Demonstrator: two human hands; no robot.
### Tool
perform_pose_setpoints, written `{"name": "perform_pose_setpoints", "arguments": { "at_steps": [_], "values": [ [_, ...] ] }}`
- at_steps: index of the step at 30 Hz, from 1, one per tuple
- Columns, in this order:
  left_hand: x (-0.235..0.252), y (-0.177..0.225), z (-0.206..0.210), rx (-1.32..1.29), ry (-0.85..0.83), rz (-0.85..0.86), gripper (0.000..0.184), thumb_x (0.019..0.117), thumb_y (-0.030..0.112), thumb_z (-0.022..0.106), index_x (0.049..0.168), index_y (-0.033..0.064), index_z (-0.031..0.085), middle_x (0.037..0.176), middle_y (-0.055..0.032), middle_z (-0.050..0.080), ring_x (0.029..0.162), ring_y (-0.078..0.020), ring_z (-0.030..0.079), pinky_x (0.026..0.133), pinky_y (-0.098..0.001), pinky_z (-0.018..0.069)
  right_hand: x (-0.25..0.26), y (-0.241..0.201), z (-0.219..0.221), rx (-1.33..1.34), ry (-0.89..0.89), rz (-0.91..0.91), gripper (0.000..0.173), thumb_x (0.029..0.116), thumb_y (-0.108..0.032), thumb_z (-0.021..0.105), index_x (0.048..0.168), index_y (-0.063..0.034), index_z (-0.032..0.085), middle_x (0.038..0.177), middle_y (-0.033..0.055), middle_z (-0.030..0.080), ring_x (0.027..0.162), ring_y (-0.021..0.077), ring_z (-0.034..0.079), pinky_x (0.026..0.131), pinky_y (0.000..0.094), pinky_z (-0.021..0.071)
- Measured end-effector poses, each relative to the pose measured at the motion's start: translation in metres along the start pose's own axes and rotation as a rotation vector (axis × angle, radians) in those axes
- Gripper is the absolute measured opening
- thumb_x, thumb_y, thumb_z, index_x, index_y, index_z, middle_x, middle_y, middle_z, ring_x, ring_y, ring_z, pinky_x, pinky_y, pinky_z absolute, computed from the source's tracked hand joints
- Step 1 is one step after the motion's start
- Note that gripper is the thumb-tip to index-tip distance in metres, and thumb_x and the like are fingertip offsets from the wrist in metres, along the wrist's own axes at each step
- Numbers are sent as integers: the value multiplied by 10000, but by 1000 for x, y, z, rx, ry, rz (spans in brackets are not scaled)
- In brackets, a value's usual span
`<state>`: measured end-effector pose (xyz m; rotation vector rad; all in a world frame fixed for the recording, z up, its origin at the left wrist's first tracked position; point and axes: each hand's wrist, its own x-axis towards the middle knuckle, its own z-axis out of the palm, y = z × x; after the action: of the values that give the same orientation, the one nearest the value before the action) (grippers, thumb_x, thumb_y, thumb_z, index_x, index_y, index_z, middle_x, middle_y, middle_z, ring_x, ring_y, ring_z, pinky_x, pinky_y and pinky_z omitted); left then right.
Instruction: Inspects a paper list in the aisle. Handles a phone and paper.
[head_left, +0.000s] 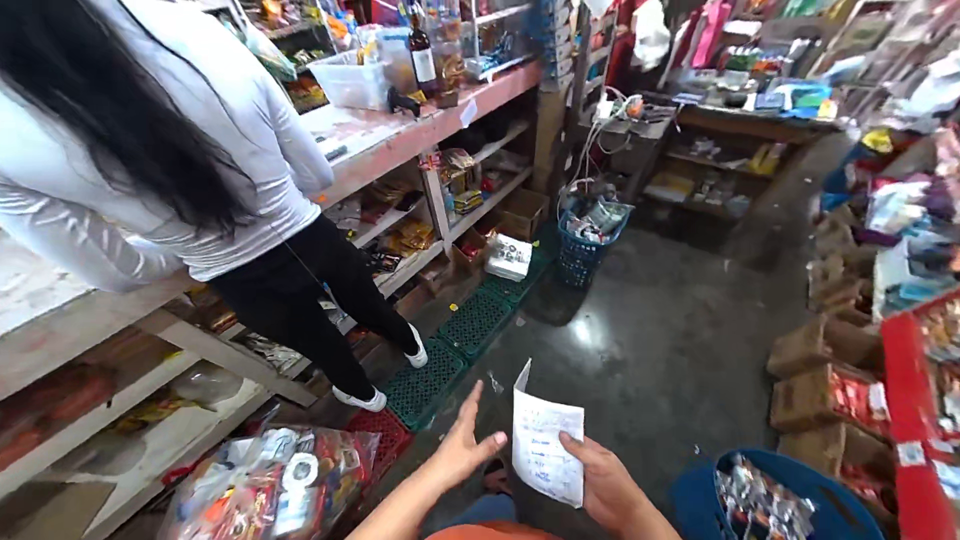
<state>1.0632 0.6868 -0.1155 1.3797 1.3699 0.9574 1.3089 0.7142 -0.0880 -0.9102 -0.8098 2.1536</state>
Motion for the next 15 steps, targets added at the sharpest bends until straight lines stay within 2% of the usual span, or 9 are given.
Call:
{"name": "perform_pose_setpoints", "arguments": {
  "at_steps": [1, 3, 4, 6, 8, 10, 12, 14, 15],
  "values": [
    [16, 1, -2, -56, -60, 14, 1161, 873, 623, 655, 1611, -48, 61, 1652, -251, 228, 1511, -297, 318, 1196, -453, 363, 21, -9, 0, 23, -61, 52, 373, 1070, -235, 380, 1335, -30, 545, 1123, 124, 752, 1035, 236, 739, 913, 437, 619],
    [43, 10, -6, -245, -146, -30, 1149, 891, 633, 647, 1607, -30, 42, 1549, -171, 441, 1362, -164, 520, 1125, -363, 462, 58, -26, 3, 50, -157, 139, 408, 1060, -291, 404, 1349, -43, 551, 1163, 142, 743, 1077, 259, 728, 946, 462, 605],
    [60, 17, -10, -369, -161, -83, 1049, 917, 589, 649, 1592, -10, 113, 1427, -125, 565, 1236, -137, 616, 1060, -352, 522, 78, -37, 4, 49, -196, 164, 416, 1048, -297, 421, 1349, -46, 559, 1169, 146, 742, 1085, 262, 727, 959, 464, 600],
    [90, 28, -17, -617, -135, -200, 645, 1021, 383, 561, 1499, 19, 327, 1216, -103, 693, 1070, -176, 704, 970, -386, 583, 110, -58, 6, 2, -219, 198, 410, 1067, -268, 385, 1363, -34, 543, 1176, 156, 739, 1089, 267, 727, 970, 468, 597],
    [118, 37, -21, -763, -8, -303, 365, 1096, 243, 448, 1367, 3, 495, 1090, -128, 740, 978, -217, 739, 904, -408, 614, 137, -78, 4, -80, -196, 182, 372, 1076, -197, 391, 1362, -13, 542, 1164, 158, 742, 1067, 261, 735, 958, 456, 605],
    [138, 42, -21, -841, 157, -364, 317, 1109, 208, 424, 1297, -14, 550, 1042, -144, 747, 941, -232, 746, 873, -410, 622, 161, -92, 0, -260, -144, 56, 271, 1048, -86, 488, 1275, 17, 596, 1075, 121, 757, 974, 201, 749, 901, 389, 625],
    [153, 46, -23, -885, 287, -352, 315, 1110, 198, 416, 1295, -23, 542, 1046, -156, 747, 947, -242, 748, 878, -417, 621, 191, -99, -7, -502, -42, -162, 194, 960, -48, 652, 1145, 11, 647, 973, 66, 747, 875, 120, 732, 813, 301, 624],
    [164, 45, -25, -891, 401, -308, 289, 1100, 164, 441, 1285, -32, 543, 1036, -156, 749, 939, -243, 750, 875, -422, 625, 225, -105, -21, -687, -33, -274, 429, 891, -181, 748, 1237, 23, 596, 1045, 76, 687, 932, 116, 684, 820, 279, 591],
    [169, 45, -24, -888, 469, -296, 270, 1091, 144, 463, 1270, -37, 553, 1021, -157, 751, 921, -242, 753, 859, -419, 630, 240, -112, -25, -721, -87, -232, 561, 882, -243, 762, 1320, 35, 546, 1110, 98, 663, 979, 134, 669, 844, 290, 581]
  ]
}}
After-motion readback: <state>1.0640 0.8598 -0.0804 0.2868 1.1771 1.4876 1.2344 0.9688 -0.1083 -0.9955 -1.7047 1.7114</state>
